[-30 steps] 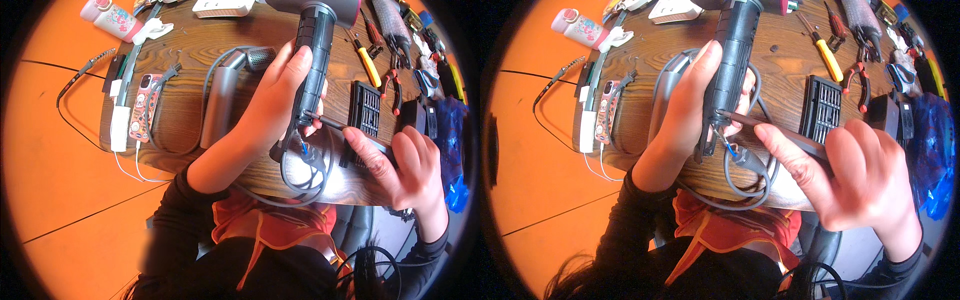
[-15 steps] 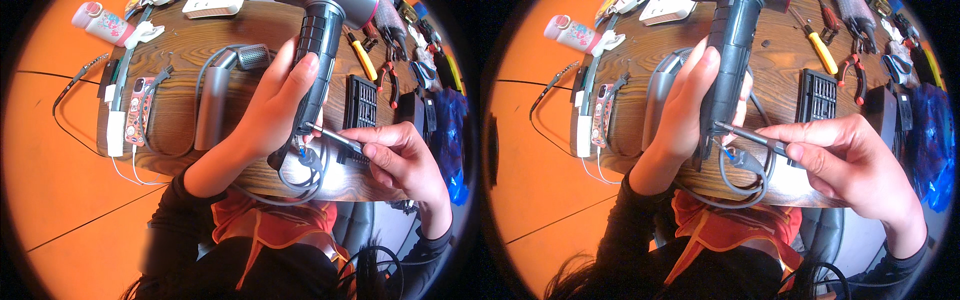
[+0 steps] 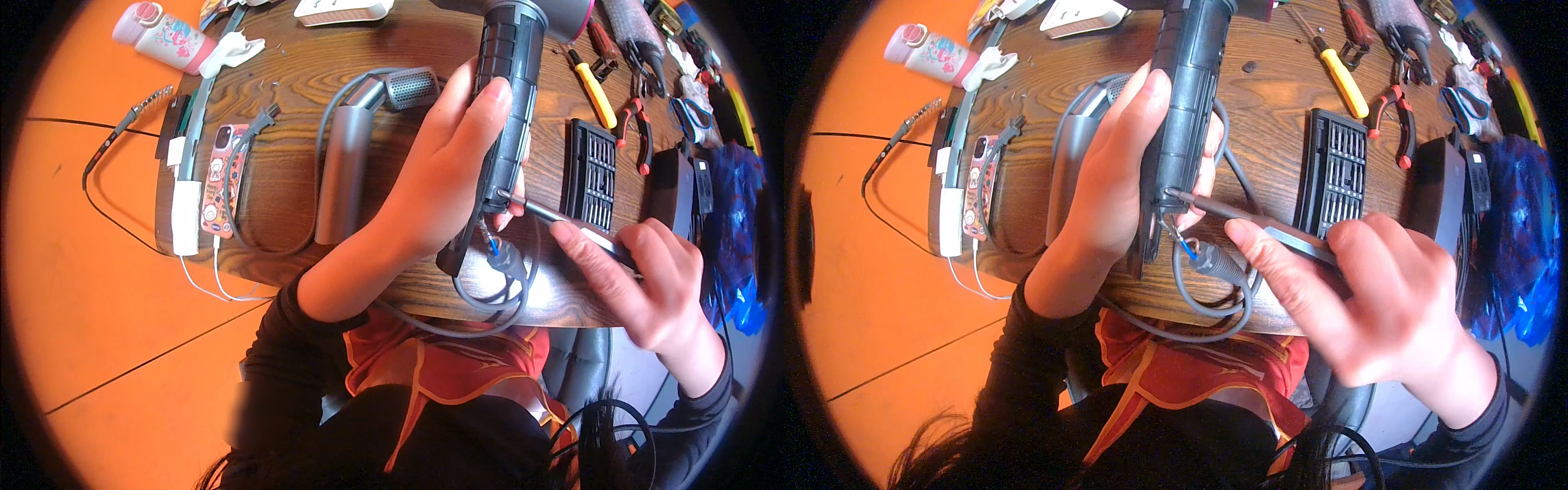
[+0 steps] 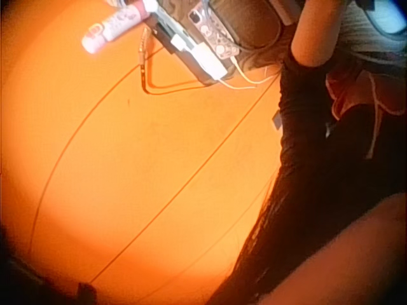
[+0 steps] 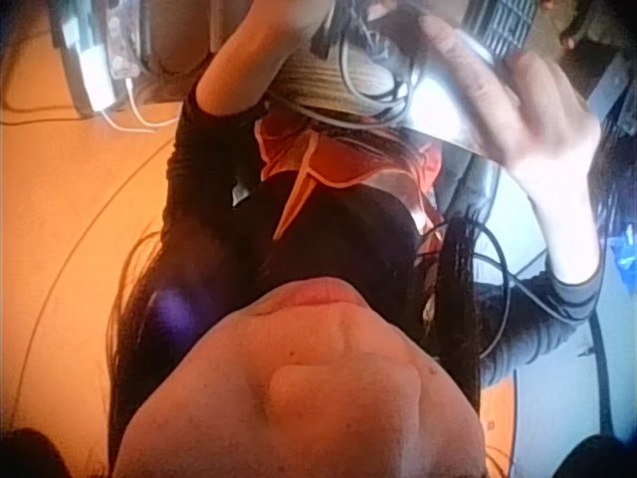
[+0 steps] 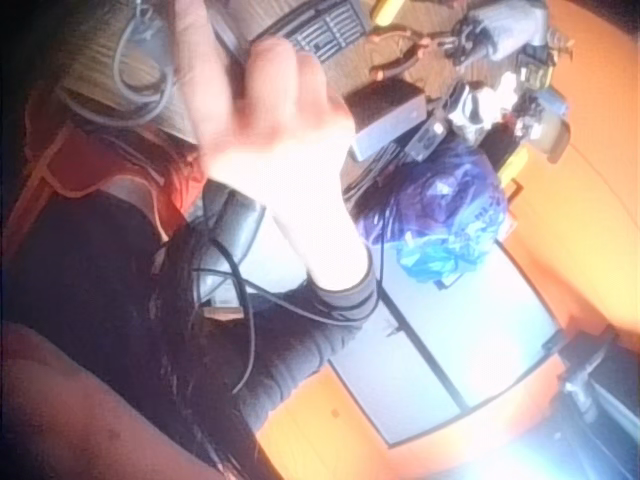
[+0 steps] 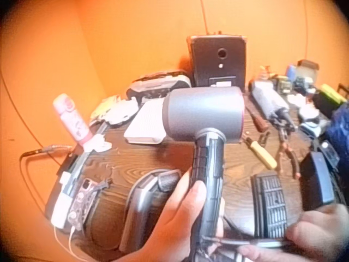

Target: The person disassembles a hair dryer by removing the rear filter and unscrewing the handle casing. They use a screwdriver to loosen screws and pry open the casing to expose internal components.

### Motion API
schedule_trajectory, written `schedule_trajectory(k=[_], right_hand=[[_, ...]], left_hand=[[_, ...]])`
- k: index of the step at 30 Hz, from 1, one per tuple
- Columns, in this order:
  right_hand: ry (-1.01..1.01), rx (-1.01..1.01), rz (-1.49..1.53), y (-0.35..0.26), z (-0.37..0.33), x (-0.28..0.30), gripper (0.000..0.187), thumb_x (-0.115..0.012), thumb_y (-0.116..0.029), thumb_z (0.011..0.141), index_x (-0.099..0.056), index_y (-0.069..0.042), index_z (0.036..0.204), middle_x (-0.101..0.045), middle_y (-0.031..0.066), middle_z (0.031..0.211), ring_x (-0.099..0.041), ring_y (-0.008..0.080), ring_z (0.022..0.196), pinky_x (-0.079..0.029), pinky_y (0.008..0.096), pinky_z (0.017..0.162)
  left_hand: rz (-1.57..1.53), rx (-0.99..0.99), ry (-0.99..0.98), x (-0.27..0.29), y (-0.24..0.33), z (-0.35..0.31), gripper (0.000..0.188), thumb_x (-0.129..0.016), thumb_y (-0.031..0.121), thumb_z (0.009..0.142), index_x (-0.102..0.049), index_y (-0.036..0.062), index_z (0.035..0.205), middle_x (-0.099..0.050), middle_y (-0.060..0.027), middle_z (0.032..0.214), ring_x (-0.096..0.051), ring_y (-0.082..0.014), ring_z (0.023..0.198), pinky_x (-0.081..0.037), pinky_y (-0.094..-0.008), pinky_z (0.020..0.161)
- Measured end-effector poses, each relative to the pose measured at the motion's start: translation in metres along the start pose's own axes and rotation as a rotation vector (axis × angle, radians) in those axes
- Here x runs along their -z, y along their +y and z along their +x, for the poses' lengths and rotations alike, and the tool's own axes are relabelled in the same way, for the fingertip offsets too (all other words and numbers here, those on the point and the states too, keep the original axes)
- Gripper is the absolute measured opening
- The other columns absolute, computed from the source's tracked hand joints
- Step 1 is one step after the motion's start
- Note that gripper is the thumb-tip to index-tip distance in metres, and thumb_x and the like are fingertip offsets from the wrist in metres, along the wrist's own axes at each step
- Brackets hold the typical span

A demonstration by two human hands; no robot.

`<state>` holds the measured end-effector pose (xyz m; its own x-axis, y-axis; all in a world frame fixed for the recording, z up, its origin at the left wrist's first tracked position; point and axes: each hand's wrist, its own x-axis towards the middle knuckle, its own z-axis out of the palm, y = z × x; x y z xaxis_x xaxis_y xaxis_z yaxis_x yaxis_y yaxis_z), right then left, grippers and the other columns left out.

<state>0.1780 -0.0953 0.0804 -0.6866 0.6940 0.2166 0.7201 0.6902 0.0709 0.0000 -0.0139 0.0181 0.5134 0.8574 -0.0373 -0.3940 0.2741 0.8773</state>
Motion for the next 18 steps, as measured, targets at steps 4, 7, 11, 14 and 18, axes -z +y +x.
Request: schedule_trajectory(k=[4,7,11,14,18], right_hand=[[0.008,-0.3,0.648,-0.003,0.0,-0.004,0.04,-0.058,-0.002,0.064,-0.06,-0.006,0.104,-0.051,0.0061,0.063,-0.048,0.0149,0.049,-0.037,0.0234,0.039],[-0.186,-0.787,1.3,-0.003,0.004,0.002,0.026,-0.046,-0.012,0.086,-0.054,0.003,0.107,-0.057,0.0075,0.059,-0.053,0.0104,0.043,-0.041,0.0192,0.04],[-0.3,-0.87,1.438,0.009,0.01,0.006,0.023,-0.051,-0.008,0.083,-0.057,0.006,0.101,-0.056,0.0076,0.059,-0.05,0.0084,0.042,-0.039,0.0174,0.04],[-0.135,-0.631,1.108,0.009,0.011,0.0,0.023,-0.056,-0.002,0.077,-0.061,0.001,0.099,-0.053,0.0072,0.059,-0.049,0.0104,0.048,-0.038,0.0206,0.044],[0.004,-0.368,0.617,0.003,0.007,-0.003,0.033,-0.06,0.002,0.064,-0.062,-0.001,0.097,-0.051,0.0079,0.065,-0.049,0.0154,0.055,-0.039,0.0247,0.047]], left_hand=[[0.01,0.006,-0.021,-0.003,0.002,-0.003,0.035,-0.035,0.039,0.089,-0.037,0.0052,0.099,-0.048,-0.0077,0.07,-0.048,-0.0109,0.043,-0.038,-0.0204,0.032],[0.022,-0.006,-0.033,-0.005,0.001,-0.004,0.036,-0.035,0.039,0.089,-0.037,0.0054,0.1,-0.048,-0.0078,0.07,-0.048,-0.011,0.043,-0.038,-0.0203,0.032],[0.032,-0.003,-0.034,-0.005,0.001,-0.005,0.035,-0.035,0.039,0.089,-0.037,0.0064,0.101,-0.048,-0.0074,0.071,-0.049,-0.0105,0.044,-0.038,-0.0203,0.033],[0.025,0.007,-0.014,-0.005,0.001,-0.005,0.035,-0.035,0.04,0.089,-0.037,0.0068,0.1,-0.048,-0.0071,0.071,-0.049,-0.01,0.046,-0.039,-0.0204,0.033],[0.02,0.022,0.012,-0.004,0.001,-0.005,0.035,-0.036,0.04,0.088,-0.037,0.0071,0.099,-0.048,-0.0069,0.071,-0.049,-0.0096,0.047,-0.039,-0.0206,0.034]])
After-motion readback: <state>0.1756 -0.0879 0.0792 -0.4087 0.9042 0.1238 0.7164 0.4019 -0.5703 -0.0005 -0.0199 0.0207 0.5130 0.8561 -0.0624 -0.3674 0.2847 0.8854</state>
